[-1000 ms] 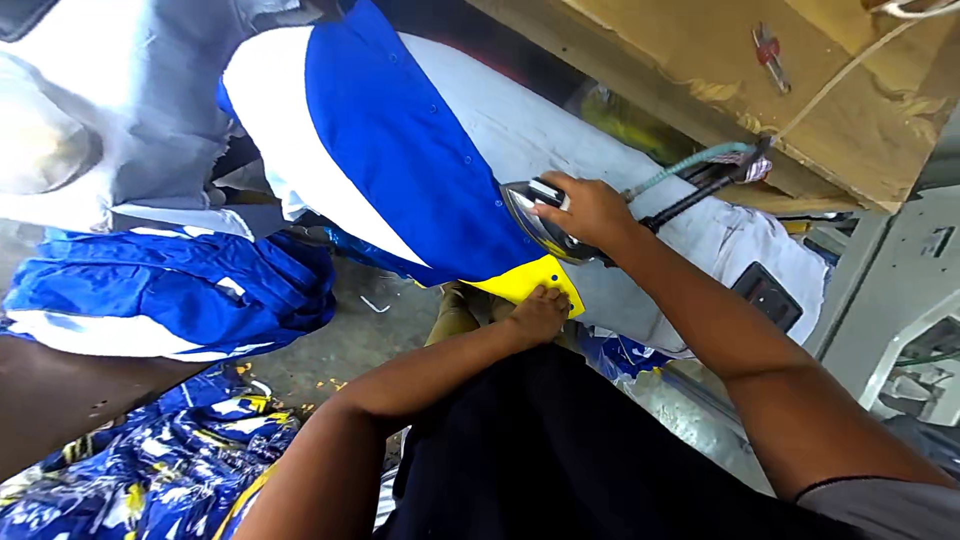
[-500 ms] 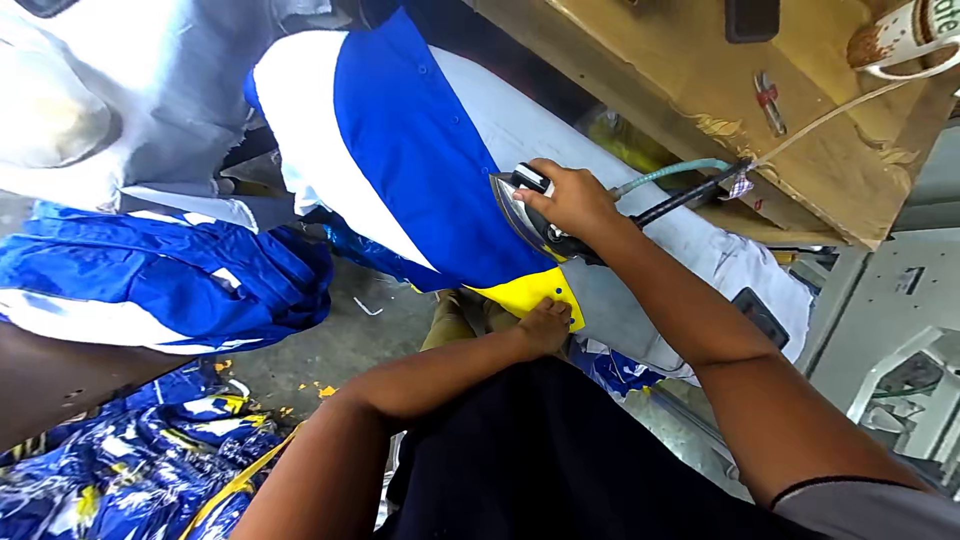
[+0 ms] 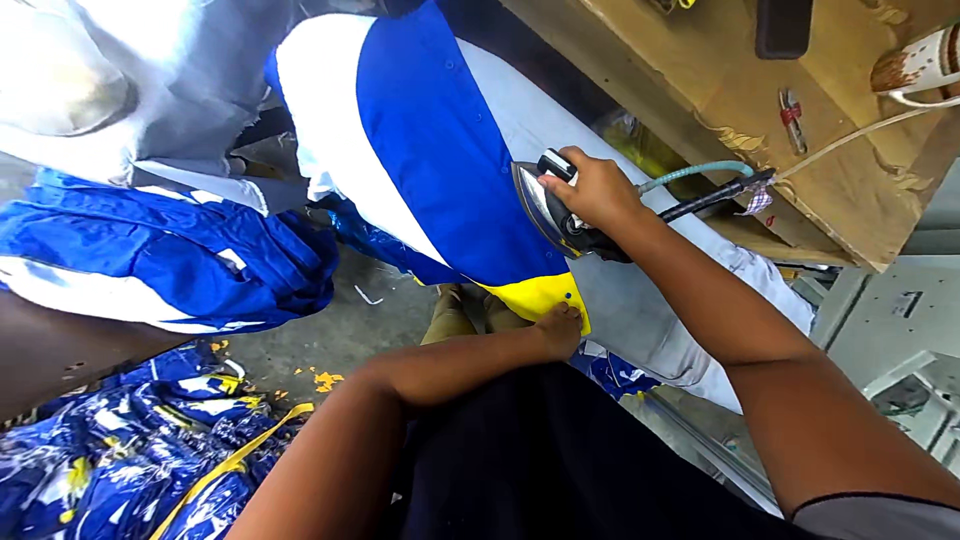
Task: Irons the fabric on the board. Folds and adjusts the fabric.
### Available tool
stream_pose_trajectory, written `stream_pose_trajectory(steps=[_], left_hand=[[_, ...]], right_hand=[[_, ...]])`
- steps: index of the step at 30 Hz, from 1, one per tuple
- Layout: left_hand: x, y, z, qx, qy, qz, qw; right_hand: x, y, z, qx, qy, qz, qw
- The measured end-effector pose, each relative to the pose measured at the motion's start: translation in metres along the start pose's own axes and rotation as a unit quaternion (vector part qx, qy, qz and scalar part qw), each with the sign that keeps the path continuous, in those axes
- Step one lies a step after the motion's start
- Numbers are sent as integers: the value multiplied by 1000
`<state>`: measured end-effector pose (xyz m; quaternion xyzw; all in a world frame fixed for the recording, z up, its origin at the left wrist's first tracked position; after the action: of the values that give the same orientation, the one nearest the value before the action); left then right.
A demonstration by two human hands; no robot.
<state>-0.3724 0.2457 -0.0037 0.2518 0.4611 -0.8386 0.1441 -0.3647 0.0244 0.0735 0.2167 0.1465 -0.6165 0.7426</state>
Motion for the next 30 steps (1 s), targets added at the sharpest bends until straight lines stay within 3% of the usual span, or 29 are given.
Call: stream_pose_trajectory(steps=[11,18,30], left_hand=[[-1,1,3,0,-5,-4,1000],[-3,1,6,-28,2,4,1000],[-3,-1,3,-34,6,17,999]], right_hand=[[0,8,23,26,-12,-30,999],[25,48,16,2,-19,28,999],[44,32,27,33,-44,-55,997]])
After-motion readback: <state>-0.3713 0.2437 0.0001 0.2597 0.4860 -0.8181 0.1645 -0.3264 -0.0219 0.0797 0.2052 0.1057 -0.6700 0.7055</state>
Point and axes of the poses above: each hand's wrist, its own x-axis towards the middle knuckle, its own z-axis out of the back of the hand, y = z × x, the point moved 7 cm from there along x, towards the middle knuckle, and after that the axes turned 10 degrees about -x, right-handed, at the moved point
